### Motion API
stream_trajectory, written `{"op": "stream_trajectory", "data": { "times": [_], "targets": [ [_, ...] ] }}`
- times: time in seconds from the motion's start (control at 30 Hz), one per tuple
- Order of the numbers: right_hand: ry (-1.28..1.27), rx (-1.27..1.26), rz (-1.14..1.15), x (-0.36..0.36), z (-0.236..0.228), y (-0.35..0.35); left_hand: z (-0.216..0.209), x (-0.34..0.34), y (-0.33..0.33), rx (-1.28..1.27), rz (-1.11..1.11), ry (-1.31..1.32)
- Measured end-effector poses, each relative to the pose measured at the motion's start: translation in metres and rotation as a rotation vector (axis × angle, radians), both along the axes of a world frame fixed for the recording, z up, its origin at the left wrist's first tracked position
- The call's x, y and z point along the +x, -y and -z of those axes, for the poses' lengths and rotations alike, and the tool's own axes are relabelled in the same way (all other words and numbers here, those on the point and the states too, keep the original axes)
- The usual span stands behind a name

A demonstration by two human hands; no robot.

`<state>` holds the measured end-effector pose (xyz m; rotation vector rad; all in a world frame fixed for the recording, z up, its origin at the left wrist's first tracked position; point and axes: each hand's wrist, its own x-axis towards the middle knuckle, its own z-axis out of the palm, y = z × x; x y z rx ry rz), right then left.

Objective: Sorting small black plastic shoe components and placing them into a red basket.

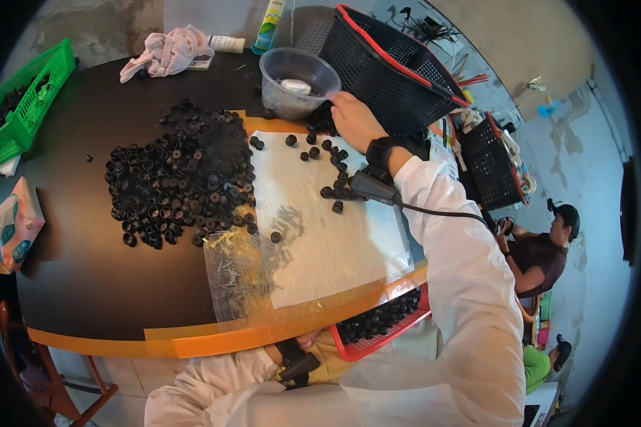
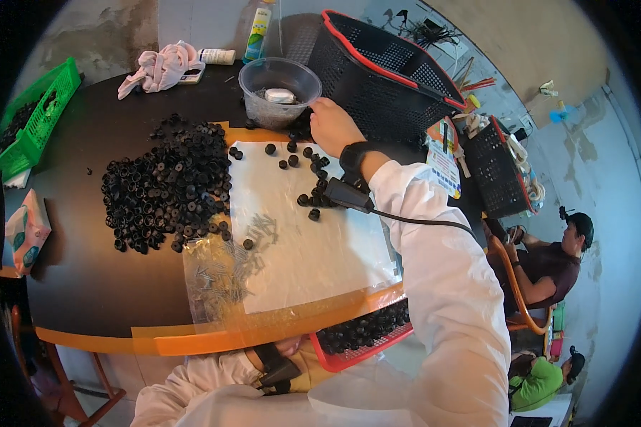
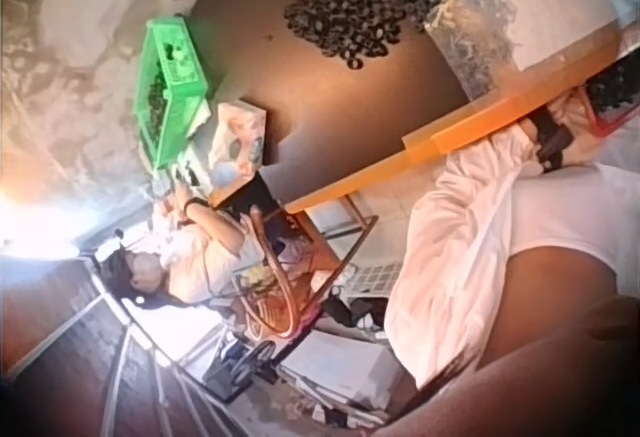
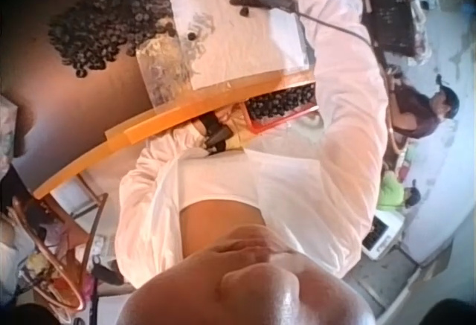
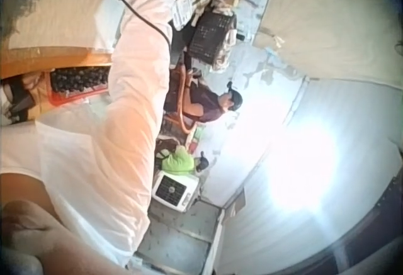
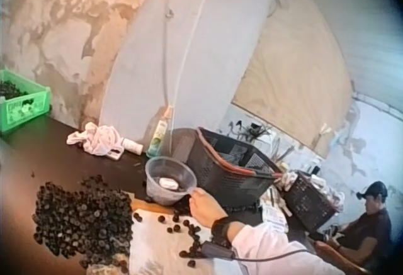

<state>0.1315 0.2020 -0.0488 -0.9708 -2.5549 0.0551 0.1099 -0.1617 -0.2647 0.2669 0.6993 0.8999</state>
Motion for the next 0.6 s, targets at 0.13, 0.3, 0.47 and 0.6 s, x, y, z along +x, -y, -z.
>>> {"op": "stream_trajectory", "data": {
  "times": [0.13,0.3,0.47,0.6],
  "targets": [
    [0.059,-0.016,0.029,-0.023,-0.001,-0.005,-0.002,0.015,0.004,0.012,-0.027,0.015],
    [0.117,-0.078,0.072,-0.044,0.003,-0.018,-0.002,0.011,0.0,0.038,-0.049,0.032],
    [0.343,-0.076,0.171,-0.065,0.016,-0.041,-0.004,0.028,0.005,0.084,-0.07,0.058],
    [0.347,-0.061,0.19,-0.075,0.025,-0.051,-0.003,0.005,0.001,0.132,-0.092,0.07]
  ]
}}
